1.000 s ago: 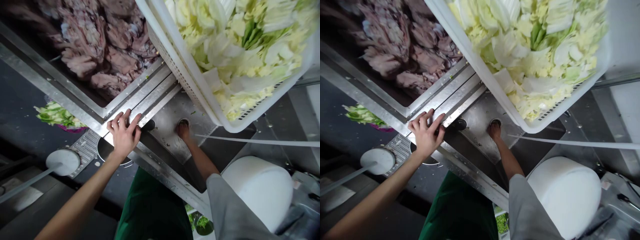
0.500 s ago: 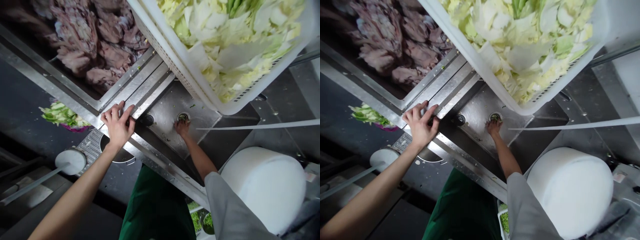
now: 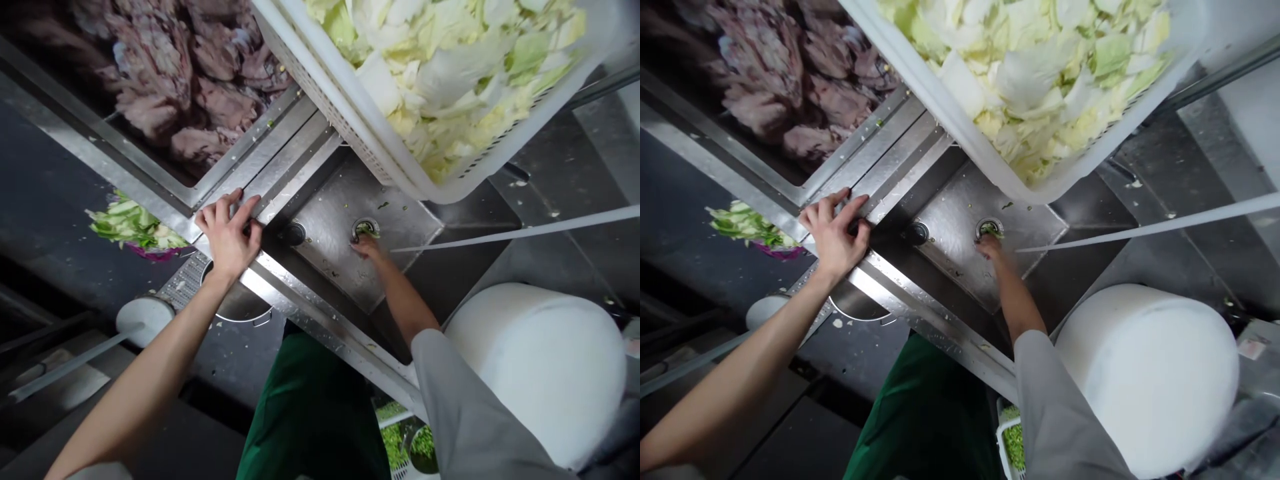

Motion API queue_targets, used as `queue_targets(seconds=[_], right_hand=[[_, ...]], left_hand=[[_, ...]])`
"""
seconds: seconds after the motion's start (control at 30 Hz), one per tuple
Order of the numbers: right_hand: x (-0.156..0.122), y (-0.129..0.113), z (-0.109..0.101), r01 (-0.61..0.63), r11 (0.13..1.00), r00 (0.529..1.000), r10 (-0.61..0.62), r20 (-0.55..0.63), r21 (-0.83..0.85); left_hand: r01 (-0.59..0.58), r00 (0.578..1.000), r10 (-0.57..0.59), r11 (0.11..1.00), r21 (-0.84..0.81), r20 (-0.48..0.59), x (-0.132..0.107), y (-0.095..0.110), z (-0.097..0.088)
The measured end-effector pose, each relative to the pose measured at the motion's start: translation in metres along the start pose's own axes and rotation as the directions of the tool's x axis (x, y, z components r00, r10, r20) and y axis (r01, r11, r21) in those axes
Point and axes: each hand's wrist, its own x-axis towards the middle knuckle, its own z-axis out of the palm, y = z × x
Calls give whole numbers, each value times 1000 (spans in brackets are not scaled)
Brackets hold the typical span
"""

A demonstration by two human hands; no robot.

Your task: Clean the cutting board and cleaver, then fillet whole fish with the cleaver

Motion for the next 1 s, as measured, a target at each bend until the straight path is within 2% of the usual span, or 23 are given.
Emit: queue_targets(seconds=[0.2,0.27,0.37,0.43,0.47,0.5,0.57,0.6,0.63,0.67,0.7,0.73,0.77,0.8,0.83,0.9,0.93,1.0], right_hand=[[-35,10,23,-21,997,981,6,-195,-74],[-46,17,27,1,995,968,-26,-249,-97],[-70,27,25,74,990,930,-113,-350,-123],[-90,33,17,158,979,882,-200,-428,-131],[-101,35,10,225,964,843,-265,-469,-140],[-112,37,2,330,929,758,-366,-540,-166],[-135,37,-22,534,801,516,-563,-646,-272],[-148,33,-36,599,727,398,-635,-662,-337],[-162,26,-52,643,654,305,-696,-650,-399],[-177,16,-68,670,588,236,-747,-621,-453],[-193,3,-83,693,525,186,-793,-580,-495],[-209,-15,-96,716,460,149,-836,-528,-526],[-224,-35,-106,742,389,116,-877,-467,-546],[-238,-58,-113,770,310,84,-916,-393,-558],[-252,-82,-115,796,224,51,-951,-306,-563],[-274,-134,-107,825,70,-3,-992,-128,-560],[-284,-159,-98,830,17,-12,-999,-48,-557],[-298,-209,-77,830,-37,7,-997,77,-556]], left_hand=[[-5,1000,5,1000,18,-16,0,-1,2],[3,1000,-3,1000,7,-15,1,0,3],[10,1000,-10,1000,-15,-2,5,2,3],[31,999,-30,997,-70,12,6,4,0],[47,999,-46,991,-125,10,6,7,-2],[67,997,-71,976,-206,-12,3,11,-4],[121,979,-180,888,-444,-93,-10,24,-7],[147,955,-268,796,-587,-124,-21,35,-6],[170,923,-366,665,-728,-119,-34,47,-5],[191,891,-450,496,-847,-63,-48,61,-4],[213,865,-500,295,-932,39,-63,74,-3],[232,852,-497,77,-970,165,-78,86,-2],[258,850,-439,-139,-956,293,-91,95,-3],[288,853,-339,-328,-900,397,-102,100,-4],[314,857,-229,-478,-820,462,-112,101,-7],[341,858,-75,-658,-672,509,-127,90,-15],[319,856,-70,-707,-631,512,-132,77,-20],[214,838,-177,-763,-610,516,-142,43,-31]])
